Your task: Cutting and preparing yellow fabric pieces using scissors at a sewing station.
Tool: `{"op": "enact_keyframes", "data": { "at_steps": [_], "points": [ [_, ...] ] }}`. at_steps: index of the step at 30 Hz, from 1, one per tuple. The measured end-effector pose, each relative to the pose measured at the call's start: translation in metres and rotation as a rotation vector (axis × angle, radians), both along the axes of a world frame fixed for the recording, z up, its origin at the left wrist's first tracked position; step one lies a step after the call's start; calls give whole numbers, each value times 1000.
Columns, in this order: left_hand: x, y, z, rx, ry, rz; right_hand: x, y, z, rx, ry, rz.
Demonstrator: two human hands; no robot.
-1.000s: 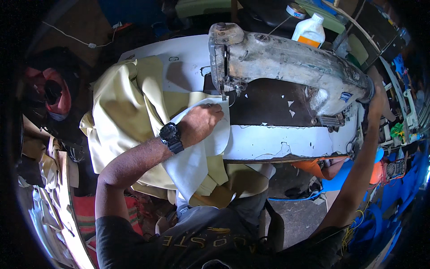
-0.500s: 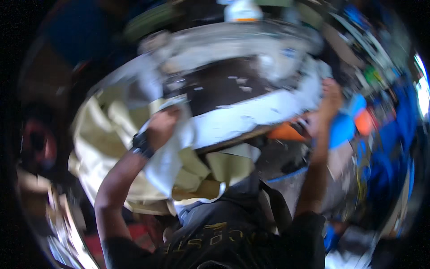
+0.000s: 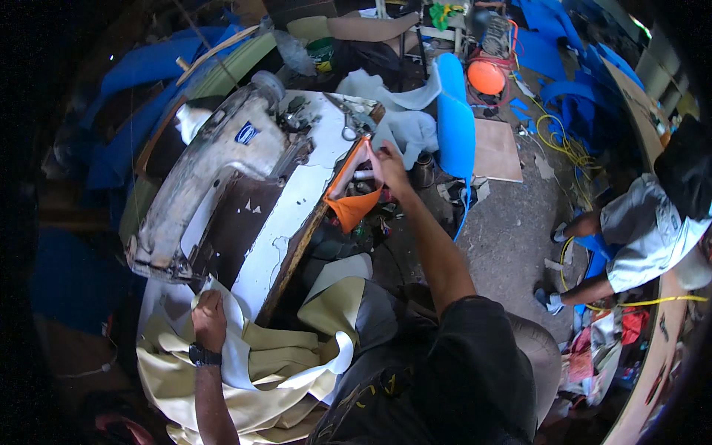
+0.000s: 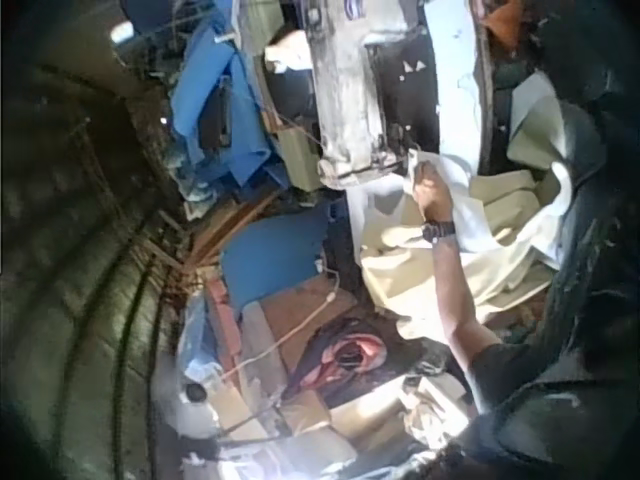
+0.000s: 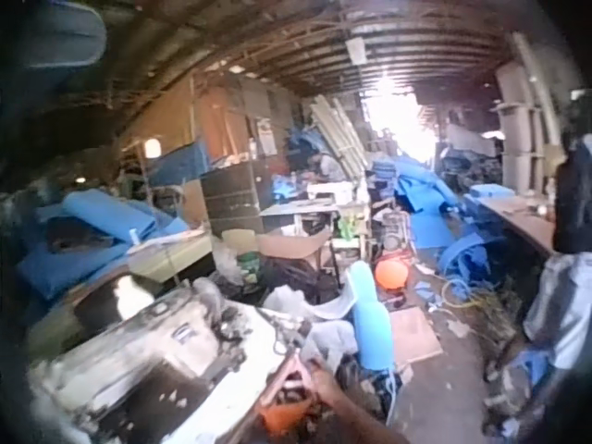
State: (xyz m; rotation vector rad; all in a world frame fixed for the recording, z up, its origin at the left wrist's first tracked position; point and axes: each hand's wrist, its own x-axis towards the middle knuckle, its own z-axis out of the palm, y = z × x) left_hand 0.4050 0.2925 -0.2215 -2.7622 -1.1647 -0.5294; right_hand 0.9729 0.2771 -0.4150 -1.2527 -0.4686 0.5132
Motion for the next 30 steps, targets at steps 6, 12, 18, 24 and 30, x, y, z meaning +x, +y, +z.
{"op": "enact_keyframes", "data": {
  "at_steps": [6, 12, 18, 24, 30],
  "points": [
    [0, -1, 1, 9, 38, -18, -17, 28, 14, -176, -117, -35],
    [-1, -2, 2, -10, 34, 18, -31, 24, 21, -52, -88, -13],
    [-4, 0, -5, -58, -46, 17, -18, 24, 22, -19, 19, 38],
    [-9, 2, -8, 134, 362, 6, 6, -17, 49, -150, -464, -53],
    [1, -78, 35, -349, -54, 57, -131, -87, 136, 69, -911, 291]
  ]
}}
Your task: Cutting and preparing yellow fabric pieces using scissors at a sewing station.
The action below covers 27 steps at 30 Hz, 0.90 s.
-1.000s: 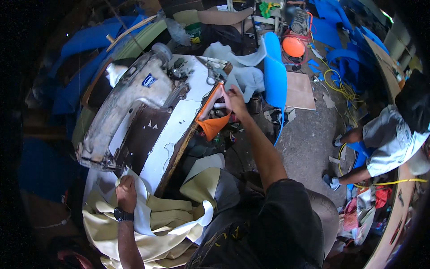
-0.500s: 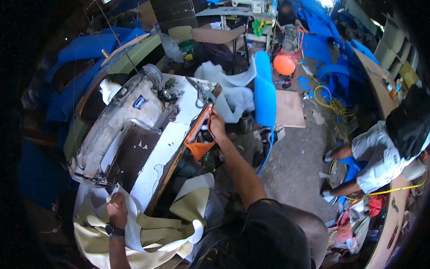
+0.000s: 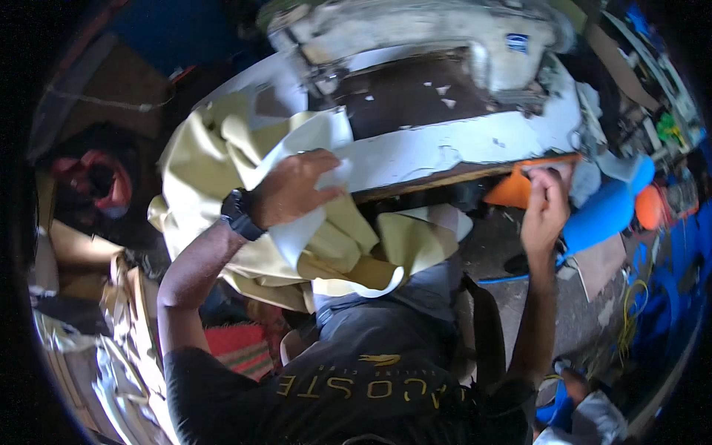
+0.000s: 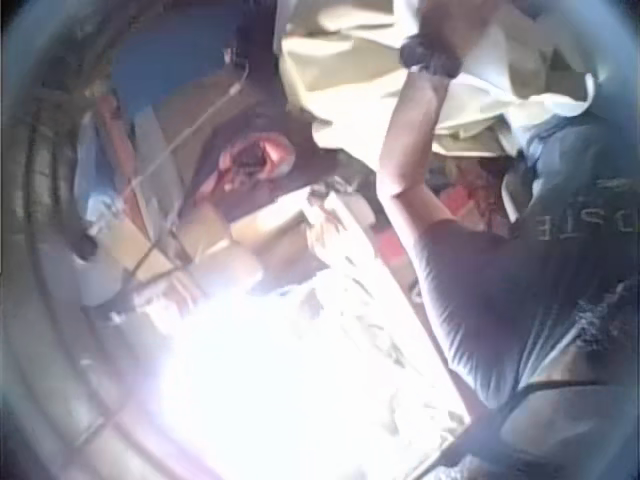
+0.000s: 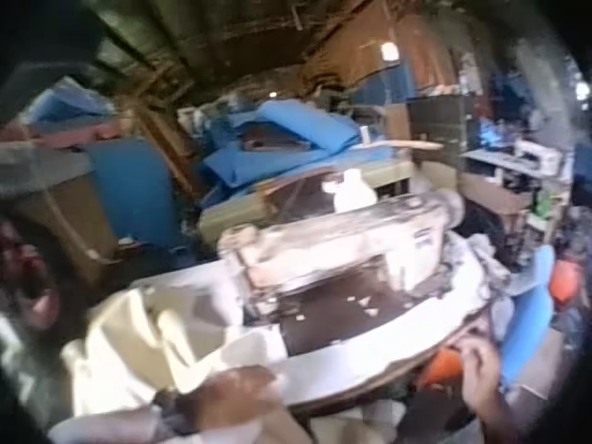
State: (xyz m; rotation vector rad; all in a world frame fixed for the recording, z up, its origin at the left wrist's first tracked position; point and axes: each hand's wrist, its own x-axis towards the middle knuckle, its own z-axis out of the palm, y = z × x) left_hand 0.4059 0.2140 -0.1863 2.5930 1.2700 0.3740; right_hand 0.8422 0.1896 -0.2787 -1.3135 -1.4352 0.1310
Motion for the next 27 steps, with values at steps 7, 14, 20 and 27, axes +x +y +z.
{"op": "enact_keyframes", "data": {
  "at_steps": [7, 14, 20, 27],
  "points": [
    [12, -19, 10, 48, 250, 95, -153, -22, -2, -338, -147, 729],
    [1, -5, 12, -15, 271, 79, -228, -14, -11, -933, 535, 969],
    [-16, 5, 32, 243, 208, -68, -229, -39, -8, -840, 517, 865],
    [6, -2, -1, 177, 289, -28, -233, -46, -25, -1040, 782, 831]
  ]
}}
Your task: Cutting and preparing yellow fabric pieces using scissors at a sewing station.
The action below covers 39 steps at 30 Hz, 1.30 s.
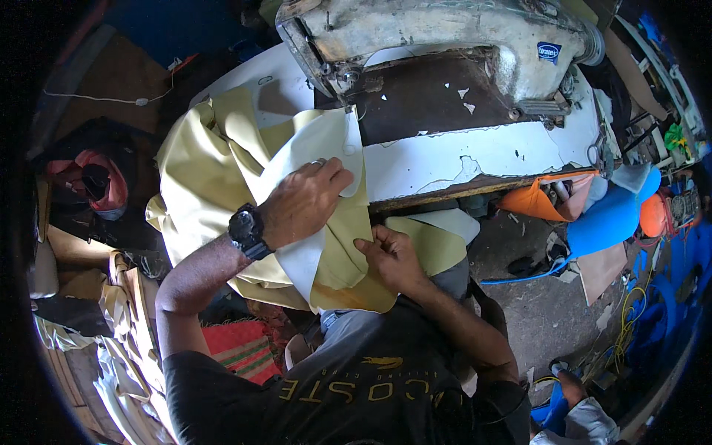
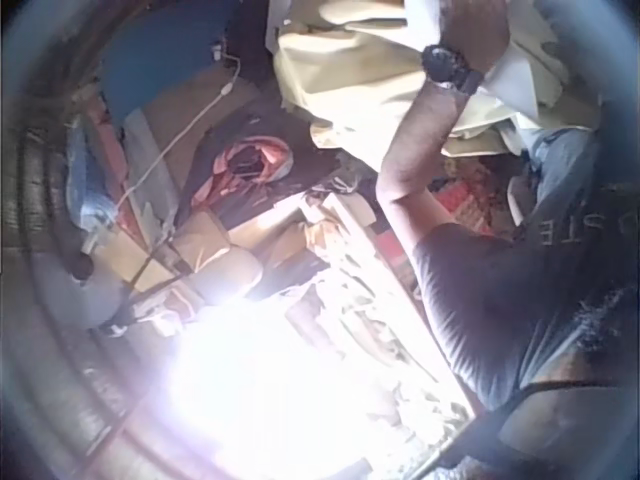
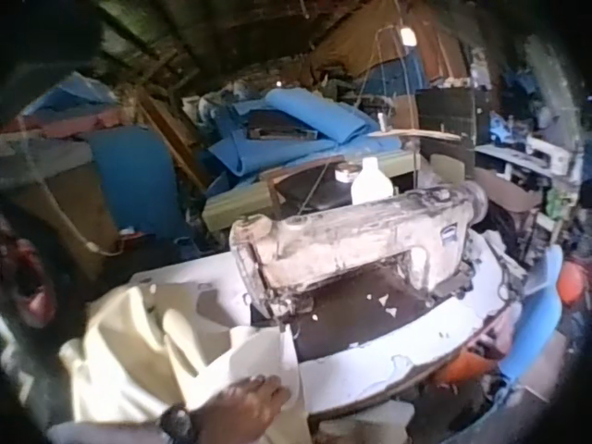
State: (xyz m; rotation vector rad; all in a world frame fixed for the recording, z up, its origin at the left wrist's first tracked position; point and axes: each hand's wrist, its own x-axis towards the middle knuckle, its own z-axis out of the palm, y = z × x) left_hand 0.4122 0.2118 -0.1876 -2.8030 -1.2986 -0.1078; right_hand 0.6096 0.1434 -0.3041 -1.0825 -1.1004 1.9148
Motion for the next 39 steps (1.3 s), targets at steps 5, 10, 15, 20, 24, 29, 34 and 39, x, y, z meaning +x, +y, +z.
{"op": "enact_keyframes", "data": {
  "at_steps": [5, 10, 15, 20, 24, 29, 34, 39],
  "points": [
    [-12, -4, 4, -14, 22, -71, 1, 5, -12, 89, -31, -29],
    [-16, 0, 2, -56, -31, -60, 11, 15, -4, 509, -233, -73],
    [-16, -1, -6, -7, -66, -86, 33, 46, 30, 1304, -542, -230],
    [-17, 0, -6, -20, -74, -92, 27, 88, 59, 1436, -674, -170],
    [-16, -1, -10, 41, -110, -102, 4, 106, 63, 1491, -817, 42],
    [-20, 0, -9, 12, -114, -103, 5, 106, 61, 1527, -921, 224],
    [-30, 30, 5, -303, -112, -67, 16, 84, 53, 1477, -897, 324],
    [-32, 74, -9, 10, -293, -32, 15, 86, 53, 1498, -875, 356]
  ]
}}
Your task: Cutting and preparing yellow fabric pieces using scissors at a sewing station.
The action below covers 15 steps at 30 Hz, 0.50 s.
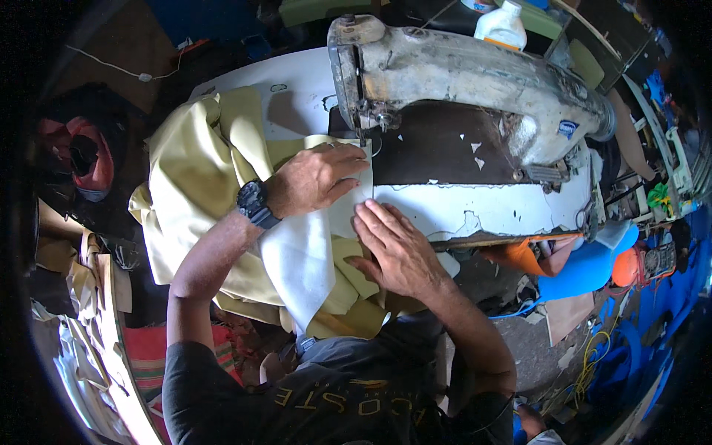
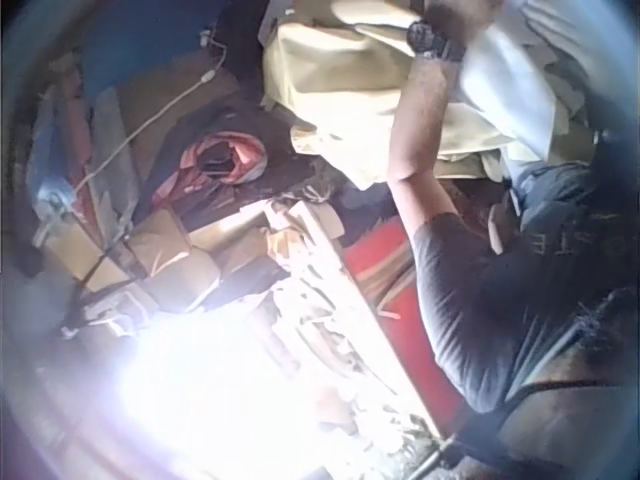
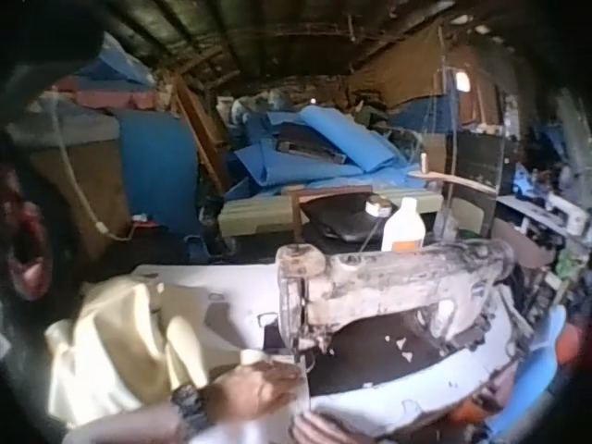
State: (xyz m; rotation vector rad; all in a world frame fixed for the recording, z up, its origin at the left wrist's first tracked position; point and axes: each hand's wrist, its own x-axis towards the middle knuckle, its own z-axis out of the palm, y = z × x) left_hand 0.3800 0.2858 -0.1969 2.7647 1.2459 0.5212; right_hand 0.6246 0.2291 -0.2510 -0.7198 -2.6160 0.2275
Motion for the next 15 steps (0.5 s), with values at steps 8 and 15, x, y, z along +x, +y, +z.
{"op": "enact_keyframes", "data": {
  "at_steps": [8, 15],
  "points": [
    [-21, 18, -37, 34, -109, -65, 3, 10, 6, -46, -6, 89],
    [-20, 22, -38, 7, -134, -47, -1, 17, 11, -29, -33, 123]
  ]
}}
